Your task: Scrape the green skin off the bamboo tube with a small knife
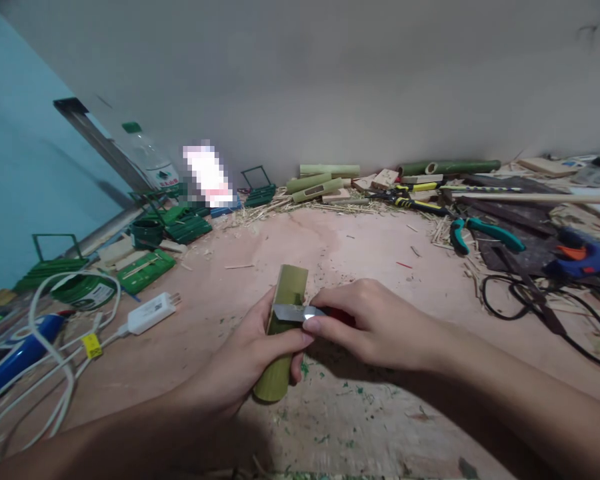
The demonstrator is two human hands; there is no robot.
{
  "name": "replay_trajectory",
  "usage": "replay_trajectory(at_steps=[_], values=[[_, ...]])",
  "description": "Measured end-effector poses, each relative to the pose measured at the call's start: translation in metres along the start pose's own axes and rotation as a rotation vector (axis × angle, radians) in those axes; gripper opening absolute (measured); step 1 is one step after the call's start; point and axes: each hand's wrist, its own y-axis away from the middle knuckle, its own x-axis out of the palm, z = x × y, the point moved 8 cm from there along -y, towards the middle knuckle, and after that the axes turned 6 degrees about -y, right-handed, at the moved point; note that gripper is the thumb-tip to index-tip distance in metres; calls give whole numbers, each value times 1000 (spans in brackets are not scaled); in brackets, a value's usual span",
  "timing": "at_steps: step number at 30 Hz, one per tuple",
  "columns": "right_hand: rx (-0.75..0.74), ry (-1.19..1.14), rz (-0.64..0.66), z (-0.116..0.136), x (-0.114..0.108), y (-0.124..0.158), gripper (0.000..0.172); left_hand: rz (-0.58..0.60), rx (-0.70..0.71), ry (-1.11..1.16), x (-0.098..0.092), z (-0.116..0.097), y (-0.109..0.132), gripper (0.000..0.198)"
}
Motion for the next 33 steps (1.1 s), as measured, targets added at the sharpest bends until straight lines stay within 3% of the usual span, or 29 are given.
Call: replay_trajectory(at_steps=[10, 24, 29, 33], values=[[-8, -31, 90, 4, 8, 2, 34, 27, 3, -4, 1, -4, 1, 45], [-14, 53, 0, 5, 2, -1, 37, -7, 18, -17, -2, -4, 0, 42], [44, 81, -73, -1, -5, -1, 38, 11, -29, -30, 0, 1, 0, 44], [114, 103, -224, -12, -23, 0, 38, 68, -57, -33, 6, 5, 3, 45]])
